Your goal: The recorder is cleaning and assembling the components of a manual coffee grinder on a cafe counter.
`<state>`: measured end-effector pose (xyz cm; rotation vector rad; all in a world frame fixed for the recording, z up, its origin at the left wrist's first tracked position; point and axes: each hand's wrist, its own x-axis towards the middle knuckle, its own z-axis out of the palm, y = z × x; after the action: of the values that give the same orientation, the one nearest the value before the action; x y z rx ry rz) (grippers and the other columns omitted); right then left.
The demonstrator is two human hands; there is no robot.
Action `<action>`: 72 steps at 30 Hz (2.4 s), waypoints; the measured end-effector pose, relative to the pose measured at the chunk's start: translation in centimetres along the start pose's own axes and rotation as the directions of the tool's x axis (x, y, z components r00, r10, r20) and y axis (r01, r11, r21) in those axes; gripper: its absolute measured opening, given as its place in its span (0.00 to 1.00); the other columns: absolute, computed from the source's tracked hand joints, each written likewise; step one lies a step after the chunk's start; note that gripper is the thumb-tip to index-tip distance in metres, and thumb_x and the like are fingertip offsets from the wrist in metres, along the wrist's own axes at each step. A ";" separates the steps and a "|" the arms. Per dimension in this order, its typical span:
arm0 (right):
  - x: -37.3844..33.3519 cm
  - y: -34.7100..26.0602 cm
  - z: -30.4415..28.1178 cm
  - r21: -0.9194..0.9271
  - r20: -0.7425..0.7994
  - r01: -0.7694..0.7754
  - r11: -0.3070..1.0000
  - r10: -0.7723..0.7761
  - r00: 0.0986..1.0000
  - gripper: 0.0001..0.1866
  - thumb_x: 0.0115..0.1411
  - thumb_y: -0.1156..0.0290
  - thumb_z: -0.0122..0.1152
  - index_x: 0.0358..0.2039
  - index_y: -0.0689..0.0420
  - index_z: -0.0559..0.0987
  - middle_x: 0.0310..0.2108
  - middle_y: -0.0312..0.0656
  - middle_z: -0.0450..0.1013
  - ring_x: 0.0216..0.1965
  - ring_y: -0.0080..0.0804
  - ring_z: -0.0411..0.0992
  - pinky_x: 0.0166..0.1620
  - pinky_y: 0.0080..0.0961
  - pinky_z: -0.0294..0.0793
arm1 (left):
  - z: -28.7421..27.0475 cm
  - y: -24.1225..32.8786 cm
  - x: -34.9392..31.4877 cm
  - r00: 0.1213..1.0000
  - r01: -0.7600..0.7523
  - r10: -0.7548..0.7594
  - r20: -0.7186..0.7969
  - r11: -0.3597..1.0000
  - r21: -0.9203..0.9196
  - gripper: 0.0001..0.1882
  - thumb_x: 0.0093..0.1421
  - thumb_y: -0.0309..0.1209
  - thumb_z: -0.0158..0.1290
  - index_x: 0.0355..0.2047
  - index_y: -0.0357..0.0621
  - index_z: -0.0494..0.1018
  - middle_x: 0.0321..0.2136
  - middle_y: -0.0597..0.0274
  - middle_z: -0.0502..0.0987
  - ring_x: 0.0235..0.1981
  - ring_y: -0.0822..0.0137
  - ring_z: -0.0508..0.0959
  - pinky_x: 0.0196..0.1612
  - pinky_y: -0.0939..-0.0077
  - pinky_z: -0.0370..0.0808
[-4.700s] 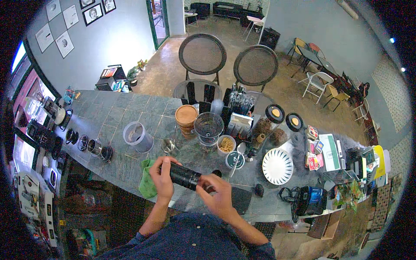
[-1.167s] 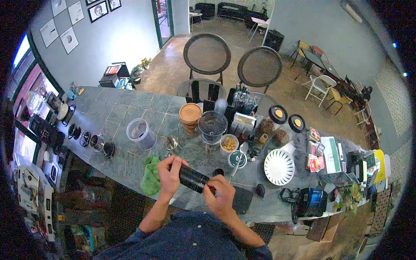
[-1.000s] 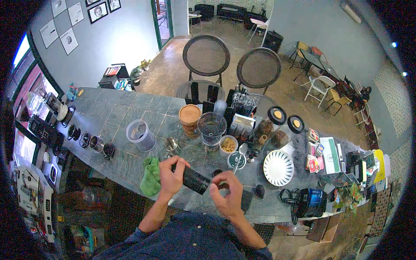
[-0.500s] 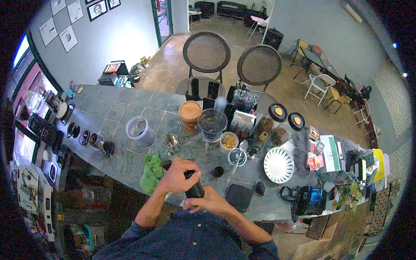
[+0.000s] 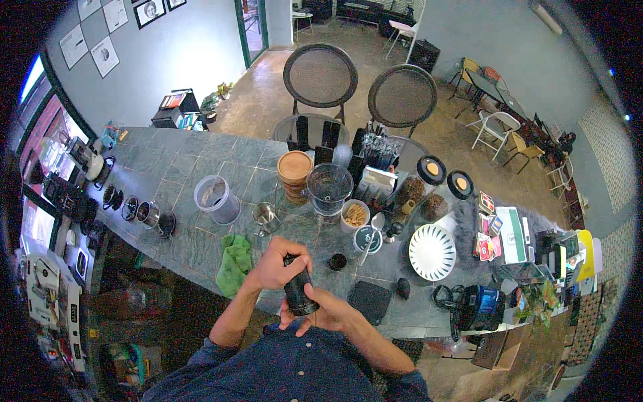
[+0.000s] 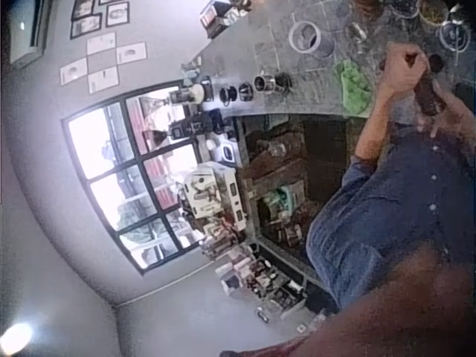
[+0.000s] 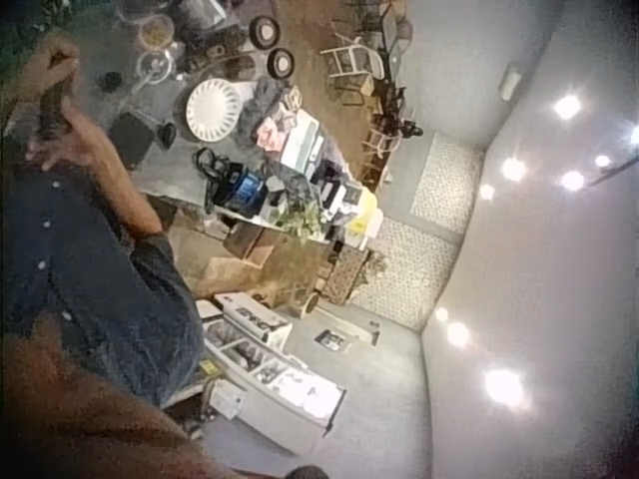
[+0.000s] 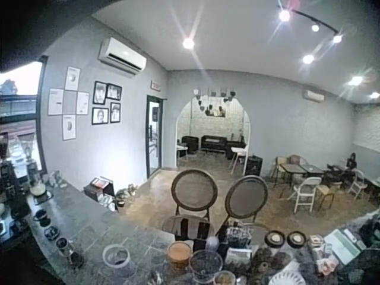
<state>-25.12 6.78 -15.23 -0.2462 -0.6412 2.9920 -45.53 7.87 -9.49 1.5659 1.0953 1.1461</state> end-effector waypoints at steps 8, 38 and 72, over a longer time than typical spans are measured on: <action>0.9 0.4 0.0 0.108 0.068 -0.007 0.994 0.000 0.998 0.44 0.60 0.33 0.60 0.52 0.68 0.71 0.41 0.52 0.73 0.50 0.52 0.76 0.41 0.38 0.89 | -0.3 0.3 0.0 1.000 -0.019 0.019 -0.010 0.999 -0.028 0.12 0.60 0.29 0.54 0.23 0.35 0.78 0.18 0.57 0.78 0.22 0.71 0.78 0.32 0.72 0.74; -0.4 -1.8 3.4 -0.902 -0.407 -0.200 0.383 -0.596 0.692 0.29 0.58 0.60 0.72 0.54 0.62 0.73 0.37 0.48 0.77 0.38 0.37 0.81 0.42 0.36 0.80 | -0.9 0.4 -1.5 0.943 0.284 -0.240 -0.231 0.941 0.182 0.22 0.73 0.43 0.48 0.44 0.34 0.80 0.30 0.57 0.82 0.30 0.69 0.81 0.38 0.69 0.76; -1.2 -2.7 7.1 -0.738 -0.425 0.387 0.553 -0.826 0.369 0.17 0.72 0.62 0.58 0.54 0.58 0.74 0.30 0.34 0.74 0.26 0.27 0.78 0.32 0.22 0.81 | 0.5 -1.2 -2.4 0.782 0.028 -0.171 -0.600 0.970 -0.240 0.21 0.72 0.38 0.46 0.28 0.35 0.78 0.23 0.67 0.75 0.27 0.77 0.71 0.32 0.77 0.66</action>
<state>-25.05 6.28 -7.57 -0.9488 -1.0869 1.6148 -45.63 5.73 -11.23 0.9499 1.3908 1.7079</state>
